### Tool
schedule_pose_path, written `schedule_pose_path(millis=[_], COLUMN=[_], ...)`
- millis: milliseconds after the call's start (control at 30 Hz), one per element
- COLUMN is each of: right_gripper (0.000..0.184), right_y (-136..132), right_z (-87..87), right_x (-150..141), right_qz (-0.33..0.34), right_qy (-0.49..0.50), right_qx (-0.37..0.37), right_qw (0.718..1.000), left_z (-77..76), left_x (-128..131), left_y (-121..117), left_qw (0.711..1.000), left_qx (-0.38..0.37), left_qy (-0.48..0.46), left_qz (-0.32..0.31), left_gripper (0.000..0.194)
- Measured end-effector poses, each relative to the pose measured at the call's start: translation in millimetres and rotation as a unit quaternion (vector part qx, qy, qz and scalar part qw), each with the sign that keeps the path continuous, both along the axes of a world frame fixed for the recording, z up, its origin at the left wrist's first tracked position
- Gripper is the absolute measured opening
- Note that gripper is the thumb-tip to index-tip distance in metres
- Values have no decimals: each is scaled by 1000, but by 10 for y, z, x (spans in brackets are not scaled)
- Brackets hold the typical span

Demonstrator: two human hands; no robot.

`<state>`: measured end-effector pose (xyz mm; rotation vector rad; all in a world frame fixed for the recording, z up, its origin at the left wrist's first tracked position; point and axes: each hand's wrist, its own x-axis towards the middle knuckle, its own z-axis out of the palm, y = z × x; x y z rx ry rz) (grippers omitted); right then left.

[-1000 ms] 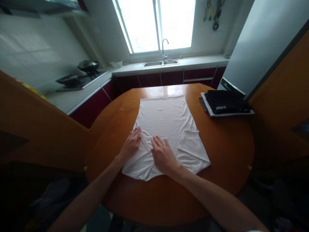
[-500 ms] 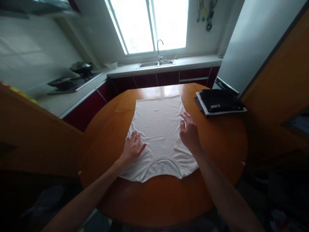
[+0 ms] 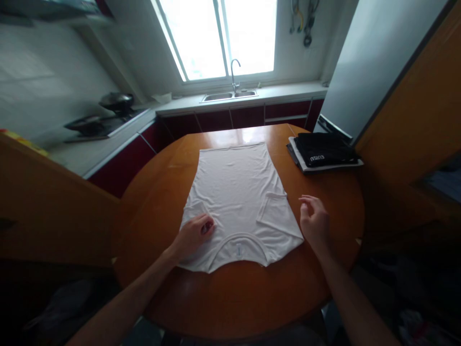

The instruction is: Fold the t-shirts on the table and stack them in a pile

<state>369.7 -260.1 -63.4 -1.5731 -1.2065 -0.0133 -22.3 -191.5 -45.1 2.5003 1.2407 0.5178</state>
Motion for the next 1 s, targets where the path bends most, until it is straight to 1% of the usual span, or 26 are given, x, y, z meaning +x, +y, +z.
schedule_pose_path(millis=[100,200,267,333,400,467,567,633,700,767,867,1000], right_gripper=[19,18,18,21,26,33,46,56,63,67,71,71], right_y=[-24,-36,-28,10,89,202,370,440,467,468,461,472], right_z=[2,9,-11,-20,10,67,105,39,-87,-219,-333,-319], right_x=[-54,-106,-128,-144,-171,-229,-388,-515,-617,-669,-676,-672], right_qz=[-6,8,29,59,96,127,150,152,151,150,148,143], right_qy=[5,-7,-24,-44,-68,-104,-185,-243,-291,-319,-333,-320], right_qx=[34,38,22,-1,-29,-58,-122,-176,-224,-252,-265,-273], right_qw=[999,999,999,997,993,985,964,942,918,901,893,896], left_z=[44,91,98,73,15,-68,-200,-262,-289,-288,-275,-287], left_x=[-18,-39,-49,-57,-62,-65,-68,-71,-72,-70,-67,-72], left_y=[10,23,55,107,162,201,215,207,196,188,185,190], left_qw=[1000,999,1000,997,991,990,989,985,982,980,979,978], left_qx=[-9,-13,6,50,91,103,82,67,64,64,62,63], left_qy=[-8,-4,-17,-47,-57,-25,65,113,139,151,159,162], left_qz=[-29,-42,-20,34,79,98,108,111,110,110,109,115], left_gripper=[12,13,17,24,31,39,52,57,60,63,65,66])
